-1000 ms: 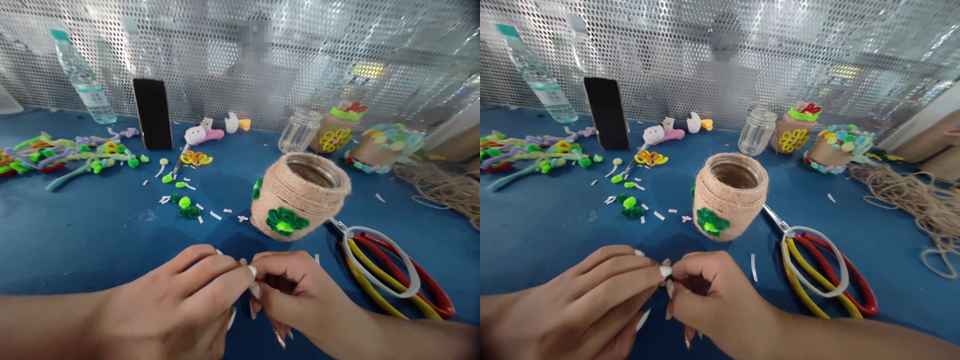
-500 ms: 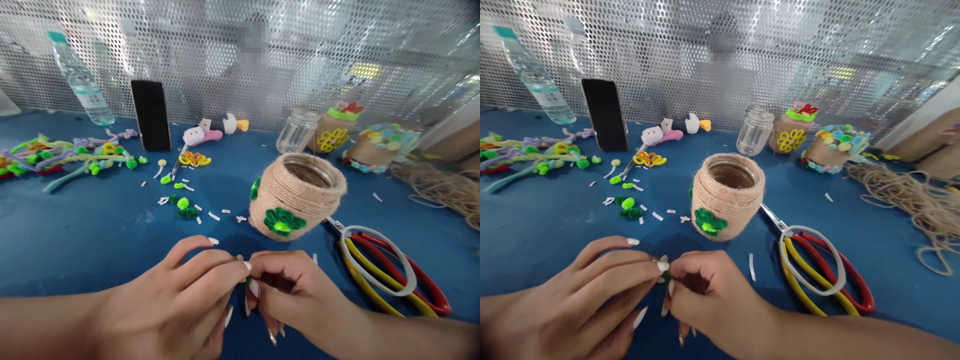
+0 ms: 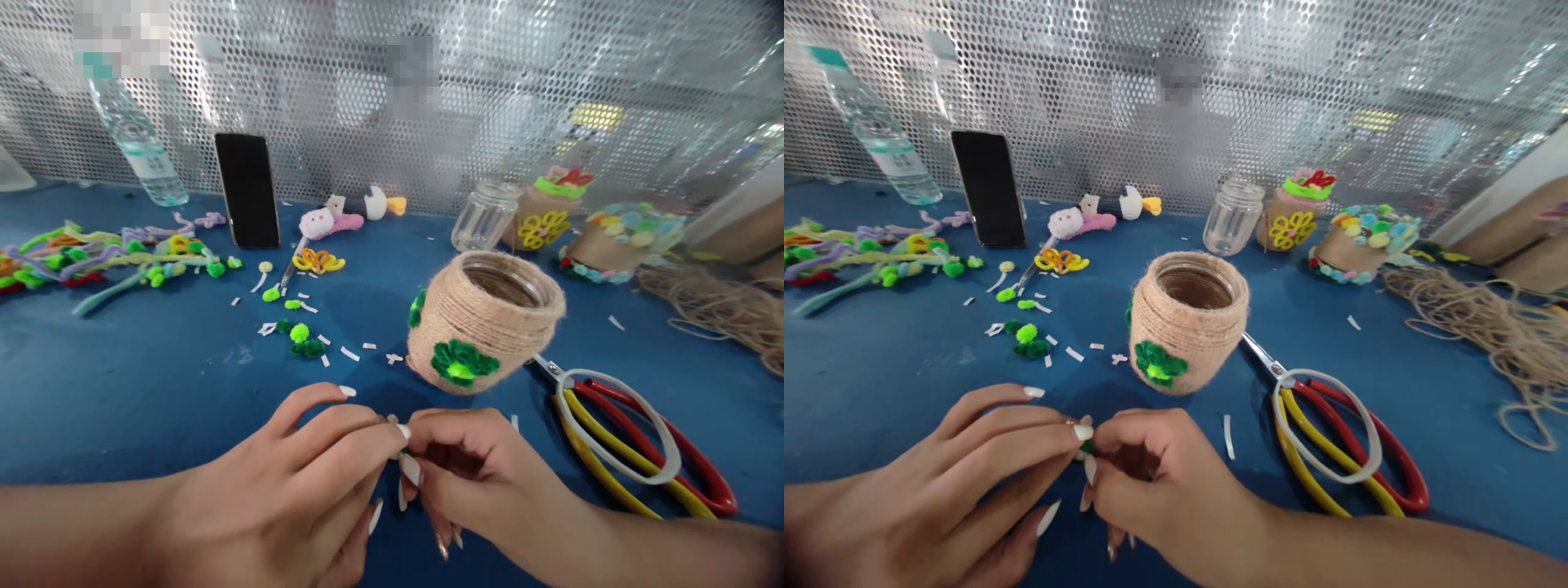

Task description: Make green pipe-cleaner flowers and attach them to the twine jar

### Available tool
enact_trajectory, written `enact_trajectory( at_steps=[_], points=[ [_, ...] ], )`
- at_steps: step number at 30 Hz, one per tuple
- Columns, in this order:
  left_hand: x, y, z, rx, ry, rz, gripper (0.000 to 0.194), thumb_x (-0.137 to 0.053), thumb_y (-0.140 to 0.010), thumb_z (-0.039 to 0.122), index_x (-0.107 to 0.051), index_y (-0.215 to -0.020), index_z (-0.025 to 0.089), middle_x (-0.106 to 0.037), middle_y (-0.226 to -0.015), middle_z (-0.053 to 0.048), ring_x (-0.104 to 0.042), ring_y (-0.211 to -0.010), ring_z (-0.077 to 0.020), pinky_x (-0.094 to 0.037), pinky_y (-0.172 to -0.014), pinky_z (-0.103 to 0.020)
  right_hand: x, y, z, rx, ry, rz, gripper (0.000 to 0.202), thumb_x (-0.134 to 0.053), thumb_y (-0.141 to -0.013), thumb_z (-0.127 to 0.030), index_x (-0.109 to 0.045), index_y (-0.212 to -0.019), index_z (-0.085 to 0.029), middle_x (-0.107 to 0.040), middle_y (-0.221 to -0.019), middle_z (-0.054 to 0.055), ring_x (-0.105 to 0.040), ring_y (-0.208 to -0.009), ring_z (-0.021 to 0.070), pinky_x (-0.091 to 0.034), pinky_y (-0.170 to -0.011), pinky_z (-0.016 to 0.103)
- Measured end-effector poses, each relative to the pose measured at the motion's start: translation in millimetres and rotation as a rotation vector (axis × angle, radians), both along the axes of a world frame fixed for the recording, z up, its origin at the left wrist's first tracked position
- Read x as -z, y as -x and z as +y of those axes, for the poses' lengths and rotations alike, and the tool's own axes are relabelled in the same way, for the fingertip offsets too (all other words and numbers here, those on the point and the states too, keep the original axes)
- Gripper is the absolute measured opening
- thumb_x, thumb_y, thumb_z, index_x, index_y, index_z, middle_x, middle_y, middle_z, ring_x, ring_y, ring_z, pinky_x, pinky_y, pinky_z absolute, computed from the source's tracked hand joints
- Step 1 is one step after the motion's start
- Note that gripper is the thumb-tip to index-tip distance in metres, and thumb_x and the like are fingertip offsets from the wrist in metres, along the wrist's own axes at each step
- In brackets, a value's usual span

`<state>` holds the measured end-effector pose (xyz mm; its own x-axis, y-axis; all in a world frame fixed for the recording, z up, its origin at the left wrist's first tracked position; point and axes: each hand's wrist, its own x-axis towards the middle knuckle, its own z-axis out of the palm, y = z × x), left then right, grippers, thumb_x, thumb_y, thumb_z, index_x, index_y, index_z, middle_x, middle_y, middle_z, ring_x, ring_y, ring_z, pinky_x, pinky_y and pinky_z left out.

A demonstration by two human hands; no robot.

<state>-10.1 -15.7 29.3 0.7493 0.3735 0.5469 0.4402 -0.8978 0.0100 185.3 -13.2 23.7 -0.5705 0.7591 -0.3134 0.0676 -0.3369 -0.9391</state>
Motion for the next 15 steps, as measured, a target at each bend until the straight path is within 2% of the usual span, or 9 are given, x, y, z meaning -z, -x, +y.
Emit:
enact_trajectory(
  at_steps=[3,7,10,15],
  points=[
    [-0.5,-0.5,1.2,0.0,-0.021,-0.003,0.022,-0.043,-0.086,0.01,-0.063,-0.094,0.012,-0.067,-0.09,-0.004,-0.062,-0.088,-0.0153,-0.044,-0.091,-0.029,-0.3,-0.2,0.7,0.002,-0.003,0.019,0.01,-0.054,-0.073,-0.01,-0.054,-0.065,-0.016,-0.054,-0.061,-0.005,-0.05,-0.044,0.0026,-0.042,-0.043,0.012],
    [-1.2,0.6,2.8,-0.019,-0.022,-0.021,0.02,-0.043,-0.088,0.01,-0.062,-0.095,0.011,-0.067,-0.092,-0.004,-0.062,-0.089,-0.0154,-0.043,-0.09,-0.03,1.0,-2.3,1.0,-0.004,-0.012,-0.028,0.013,-0.052,-0.076,-0.011,-0.055,-0.064,-0.016,-0.05,-0.05,-0.007,-0.049,-0.042,0.0033,-0.038,-0.041,0.012],
    [-0.7,2.4,4.8,-0.044,0.018,-0.049,0.017,-0.044,-0.088,0.009,-0.06,-0.094,0.012,-0.067,-0.092,-0.003,-0.062,-0.086,-0.0151,-0.044,-0.087,-0.03,2.5,-2.8,0.8,-0.025,-0.003,-0.076,0.017,-0.05,-0.079,-0.011,-0.055,-0.064,-0.015,-0.047,-0.043,-0.008,-0.048,-0.039,0.0034,-0.036,-0.039,0.011],
    [2.8,1.4,6.5,-0.016,0.104,-0.092,0.015,-0.046,-0.084,0.007,-0.059,-0.088,0.013,-0.062,-0.093,-0.007,-0.059,-0.086,-0.0173,-0.045,-0.084,-0.035,1.6,-1.0,-1.3,0.002,-0.071,-0.083,0.017,-0.05,-0.076,-0.006,-0.055,-0.063,-0.015,-0.048,-0.046,-0.008,-0.048,-0.039,0.0029,-0.037,-0.04,0.011]
  ],
)
